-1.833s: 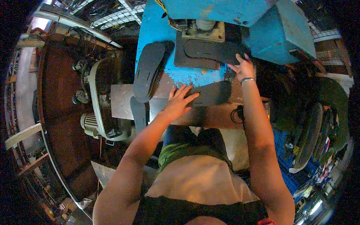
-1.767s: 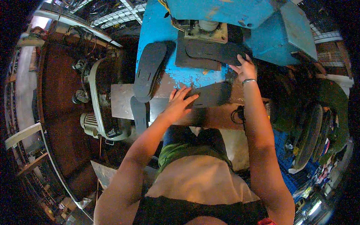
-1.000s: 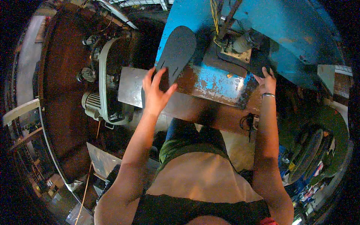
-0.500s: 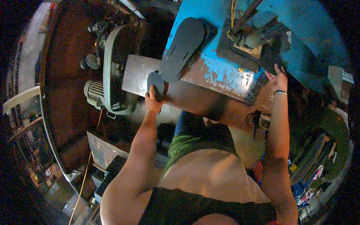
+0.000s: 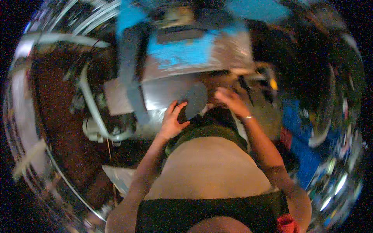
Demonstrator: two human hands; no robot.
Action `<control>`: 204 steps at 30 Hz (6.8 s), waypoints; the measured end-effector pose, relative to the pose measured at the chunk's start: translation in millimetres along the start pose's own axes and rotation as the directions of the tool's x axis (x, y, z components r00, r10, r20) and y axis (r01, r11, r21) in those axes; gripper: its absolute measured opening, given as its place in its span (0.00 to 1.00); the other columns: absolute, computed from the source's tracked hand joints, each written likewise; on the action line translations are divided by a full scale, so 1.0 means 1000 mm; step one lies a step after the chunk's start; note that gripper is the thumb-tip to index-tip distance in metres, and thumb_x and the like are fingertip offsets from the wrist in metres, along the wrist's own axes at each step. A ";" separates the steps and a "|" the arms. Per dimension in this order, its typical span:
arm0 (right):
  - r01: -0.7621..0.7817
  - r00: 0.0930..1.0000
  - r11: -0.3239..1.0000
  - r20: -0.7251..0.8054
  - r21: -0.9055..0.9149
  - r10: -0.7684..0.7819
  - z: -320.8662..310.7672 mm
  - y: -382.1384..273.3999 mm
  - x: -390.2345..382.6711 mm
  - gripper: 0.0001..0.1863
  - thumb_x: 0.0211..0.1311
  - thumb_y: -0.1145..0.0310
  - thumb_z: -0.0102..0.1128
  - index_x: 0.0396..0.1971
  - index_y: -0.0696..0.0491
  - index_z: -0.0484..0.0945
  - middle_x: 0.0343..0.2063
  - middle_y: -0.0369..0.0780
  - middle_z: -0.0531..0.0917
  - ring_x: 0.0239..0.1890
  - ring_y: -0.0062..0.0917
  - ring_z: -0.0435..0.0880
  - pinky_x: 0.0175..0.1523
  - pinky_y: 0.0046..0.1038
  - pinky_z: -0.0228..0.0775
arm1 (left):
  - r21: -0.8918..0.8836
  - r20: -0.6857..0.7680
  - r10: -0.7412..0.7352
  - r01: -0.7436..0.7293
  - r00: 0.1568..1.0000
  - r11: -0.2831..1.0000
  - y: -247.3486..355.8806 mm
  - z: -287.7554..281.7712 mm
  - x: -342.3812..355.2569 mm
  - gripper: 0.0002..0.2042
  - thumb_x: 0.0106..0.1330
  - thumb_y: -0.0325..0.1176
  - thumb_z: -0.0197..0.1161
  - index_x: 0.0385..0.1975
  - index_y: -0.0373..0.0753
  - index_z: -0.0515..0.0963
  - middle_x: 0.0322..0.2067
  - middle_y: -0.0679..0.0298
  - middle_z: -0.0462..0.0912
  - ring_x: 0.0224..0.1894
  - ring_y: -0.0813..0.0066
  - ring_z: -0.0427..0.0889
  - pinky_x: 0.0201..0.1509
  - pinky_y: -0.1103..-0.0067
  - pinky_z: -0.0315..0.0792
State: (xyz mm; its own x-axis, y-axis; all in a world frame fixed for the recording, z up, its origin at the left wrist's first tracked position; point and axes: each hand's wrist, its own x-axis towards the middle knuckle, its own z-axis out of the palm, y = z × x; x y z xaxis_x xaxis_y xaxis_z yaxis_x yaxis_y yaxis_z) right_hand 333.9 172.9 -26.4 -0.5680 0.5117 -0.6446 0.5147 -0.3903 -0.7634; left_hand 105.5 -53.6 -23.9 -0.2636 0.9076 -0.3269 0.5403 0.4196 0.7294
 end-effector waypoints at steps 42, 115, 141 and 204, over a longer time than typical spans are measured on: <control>0.292 -0.087 0.928 -0.960 0.231 0.267 -0.237 0.352 -0.086 0.22 0.65 0.64 0.69 0.54 0.57 0.75 0.46 0.42 0.84 0.41 0.33 0.85 0.40 0.34 0.80 | 0.235 0.232 0.285 -0.338 0.930 0.911 0.085 0.013 0.111 0.35 0.63 0.34 0.73 0.71 0.44 0.66 0.69 0.50 0.68 0.71 0.49 0.66 0.75 0.61 0.61; 0.291 0.896 0.794 -0.443 0.533 -0.031 -0.075 -0.153 0.254 0.25 0.65 0.61 0.70 0.57 0.54 0.72 0.28 0.49 0.86 0.33 0.43 0.89 0.45 0.42 0.86 | 0.181 -0.749 -0.125 0.382 0.651 0.906 -0.053 -0.166 0.109 0.33 0.56 0.46 0.78 0.63 0.47 0.76 0.64 0.46 0.69 0.66 0.45 0.68 0.69 0.59 0.66; -0.005 0.990 0.998 0.139 0.061 -0.004 -0.029 -0.033 0.067 0.23 0.74 0.51 0.58 0.58 0.52 0.80 0.47 0.41 0.88 0.46 0.28 0.88 0.53 0.34 0.81 | 0.005 -0.039 -0.247 0.247 0.968 0.969 -0.089 -0.023 -0.035 0.42 0.46 0.34 0.80 0.67 0.53 0.70 0.70 0.45 0.64 0.70 0.43 0.66 0.73 0.60 0.65; 0.211 0.081 0.977 -0.996 -0.020 -0.038 -0.224 0.085 -0.182 0.25 0.70 0.59 0.65 0.61 0.56 0.74 0.55 0.43 0.80 0.49 0.29 0.81 0.43 0.29 0.81 | 0.453 -0.219 0.589 -0.454 0.778 0.768 0.105 -0.043 0.274 0.33 0.57 0.36 0.74 0.66 0.51 0.73 0.69 0.46 0.66 0.71 0.44 0.64 0.71 0.49 0.58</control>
State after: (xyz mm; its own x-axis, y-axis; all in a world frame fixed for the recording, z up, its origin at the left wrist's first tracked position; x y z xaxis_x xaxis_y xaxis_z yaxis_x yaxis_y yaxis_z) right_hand 624.7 217.6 35.3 0.5740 0.8186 0.0187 0.3964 -0.2579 -0.8811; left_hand 55.6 238.4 -11.1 -0.0621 0.9496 0.3071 0.8960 -0.0825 0.4363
